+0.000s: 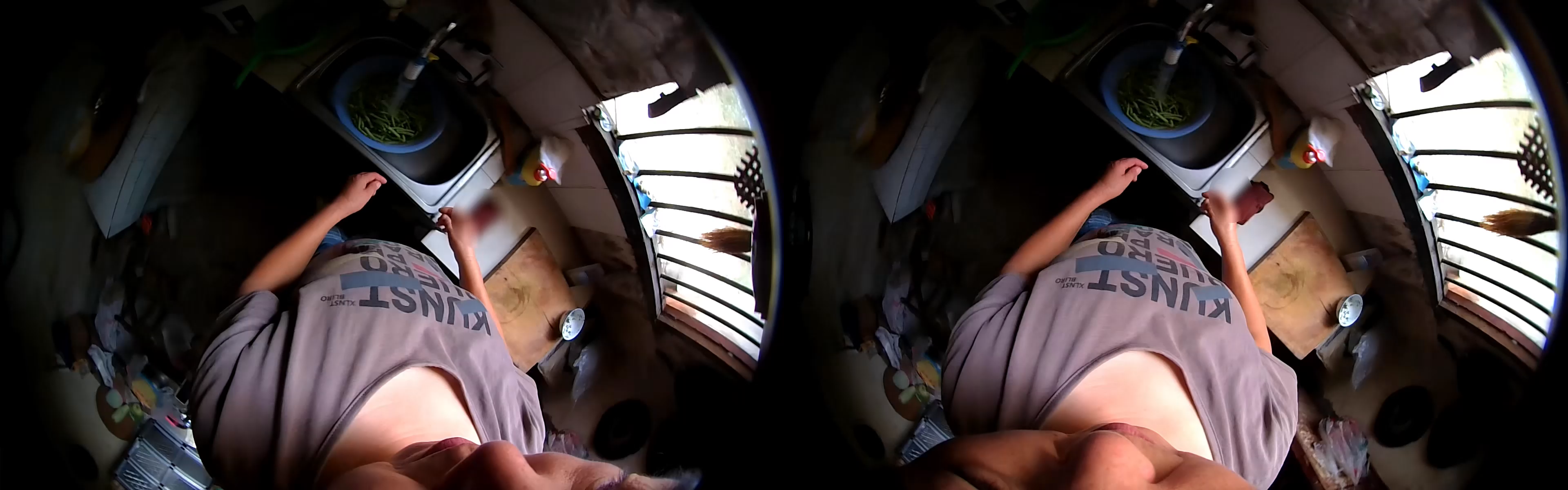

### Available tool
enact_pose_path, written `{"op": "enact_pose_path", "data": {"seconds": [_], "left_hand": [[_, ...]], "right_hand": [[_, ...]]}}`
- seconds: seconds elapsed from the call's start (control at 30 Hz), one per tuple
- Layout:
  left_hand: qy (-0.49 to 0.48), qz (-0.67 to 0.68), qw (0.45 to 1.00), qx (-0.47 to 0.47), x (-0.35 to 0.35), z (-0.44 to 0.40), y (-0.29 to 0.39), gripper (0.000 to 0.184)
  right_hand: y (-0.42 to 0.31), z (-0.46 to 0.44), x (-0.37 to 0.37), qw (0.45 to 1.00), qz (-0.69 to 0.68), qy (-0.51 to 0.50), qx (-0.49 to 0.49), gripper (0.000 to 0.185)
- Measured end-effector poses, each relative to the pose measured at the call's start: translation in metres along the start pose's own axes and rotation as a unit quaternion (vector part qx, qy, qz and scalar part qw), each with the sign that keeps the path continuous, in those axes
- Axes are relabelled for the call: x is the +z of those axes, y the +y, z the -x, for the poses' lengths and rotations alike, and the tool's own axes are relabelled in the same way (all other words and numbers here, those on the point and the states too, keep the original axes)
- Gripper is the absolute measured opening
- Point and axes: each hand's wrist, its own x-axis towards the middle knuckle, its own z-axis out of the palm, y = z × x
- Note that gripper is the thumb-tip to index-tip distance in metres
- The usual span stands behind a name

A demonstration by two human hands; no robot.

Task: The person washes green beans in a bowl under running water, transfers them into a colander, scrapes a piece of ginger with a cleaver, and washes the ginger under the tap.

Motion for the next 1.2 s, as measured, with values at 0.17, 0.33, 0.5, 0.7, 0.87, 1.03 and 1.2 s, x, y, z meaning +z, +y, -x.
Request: {"op": "enact_pose_path", "data": {"seconds": [0.17,0.33,0.5,0.7,0.87,1.03,1.2], "left_hand": [[0.063,-0.071,0.987,0.133,-0.110,-0.037,-0.064,0.010],[0.075,-0.119,0.971,0.193,-0.179,-0.100,-0.083,0.013],[0.059,-0.216,0.942,0.251,-0.177,-0.145,-0.091,0.017],[0.015,-0.328,0.915,0.233,-0.174,-0.192,-0.124,0.017],[0.025,-0.391,0.886,0.248,-0.172,-0.188,-0.108,0.014],[0.018,-0.391,0.885,0.253,-0.174,-0.190,-0.103,0.013],[-0.005,-0.391,0.891,0.232,-0.172,-0.191,-0.099,0.016]], "right_hand": [[-0.032,-0.044,0.122,0.986,0.081,0.145,-0.034,0.017],[-0.068,-0.092,0.173,0.969,0.151,0.192,-0.037,0.016],[-0.076,-0.095,0.163,0.961,0.156,0.198,0.108,0.017],[-0.079,-0.145,0.170,0.957,0.193,0.217,0.022,0.014],[-0.077,-0.224,0.173,0.907,0.335,0.219,-0.130,0.020],[-0.070,-0.297,0.185,0.914,0.315,0.255,-0.021,0.042],[-0.076,-0.273,0.200,0.846,0.514,0.066,-0.129,0.057]]}}
